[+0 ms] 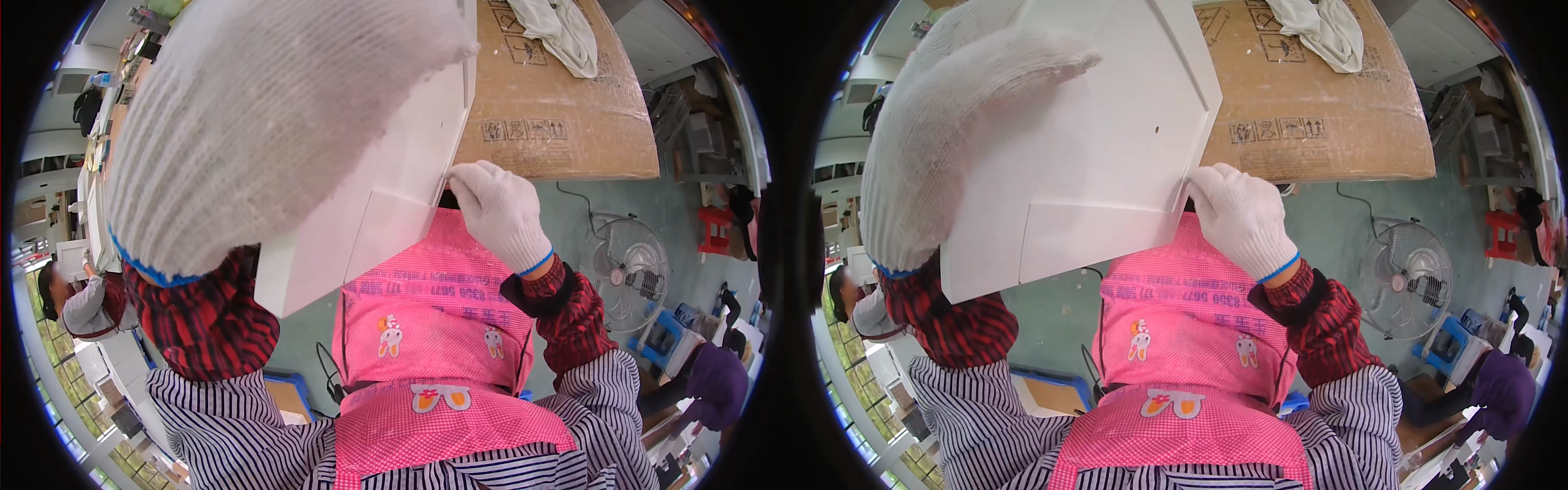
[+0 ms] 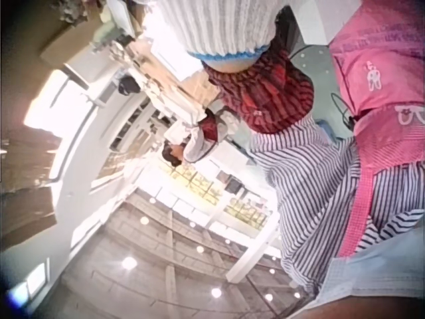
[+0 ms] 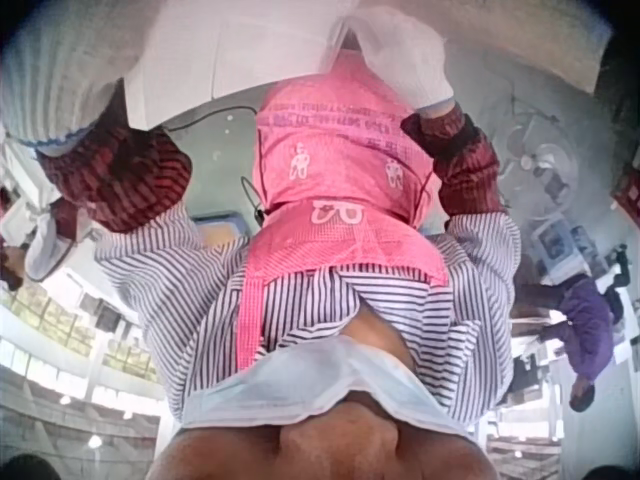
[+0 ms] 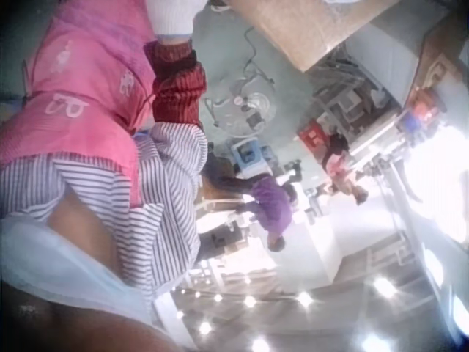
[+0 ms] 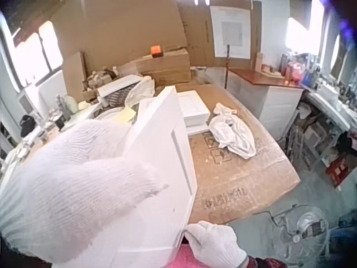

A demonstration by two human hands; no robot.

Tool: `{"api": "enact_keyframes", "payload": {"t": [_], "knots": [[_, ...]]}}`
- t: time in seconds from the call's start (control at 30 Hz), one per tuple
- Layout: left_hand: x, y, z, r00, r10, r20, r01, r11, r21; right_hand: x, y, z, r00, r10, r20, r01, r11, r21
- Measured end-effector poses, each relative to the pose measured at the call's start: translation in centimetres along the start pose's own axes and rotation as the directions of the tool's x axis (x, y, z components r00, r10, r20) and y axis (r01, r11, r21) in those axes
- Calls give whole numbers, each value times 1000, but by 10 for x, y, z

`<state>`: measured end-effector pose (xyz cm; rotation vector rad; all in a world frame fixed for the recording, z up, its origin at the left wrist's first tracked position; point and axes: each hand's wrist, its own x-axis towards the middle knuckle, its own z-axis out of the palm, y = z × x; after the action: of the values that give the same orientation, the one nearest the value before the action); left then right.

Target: The person is wiping and inspecting white cabinet doors, and using a small scraping tool to clean edges.

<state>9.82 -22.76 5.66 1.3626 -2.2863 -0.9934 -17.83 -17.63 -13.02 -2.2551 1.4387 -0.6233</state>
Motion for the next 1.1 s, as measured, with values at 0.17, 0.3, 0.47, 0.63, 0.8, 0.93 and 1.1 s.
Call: {"api": "enact_keyframes", "payload": {"t": [0.17,0.3,0.47,0.63,0.8,0.93,1.1], "knots": [[2,4,1,1000,-5,16,4,1000,18,11,6,-5,990,61,-125,-57,998,35],[1,3,1,1000,-13,23,13,1000,17,16,4,-5,994,102,-49,-99,993,58],[0,2,0,1000,-12,29,11,1000,17,10,-8,-6,986,168,21,-169,981,95],[1,1,0,999,-18,39,18,1000,21,13,-7,-13,985,163,57,-167,982,83],[3,3,1,999,-16,52,14,999,33,20,-11,-20,971,221,91,-218,975,-43],[2,4,1,998,-21,55,19,999,32,13,-16,-17,981,181,73,-181,983,-7],[3,4,2,998,-18,61,17,999,29,19,-7,-17,980,194,43,-198,974,110]]}}
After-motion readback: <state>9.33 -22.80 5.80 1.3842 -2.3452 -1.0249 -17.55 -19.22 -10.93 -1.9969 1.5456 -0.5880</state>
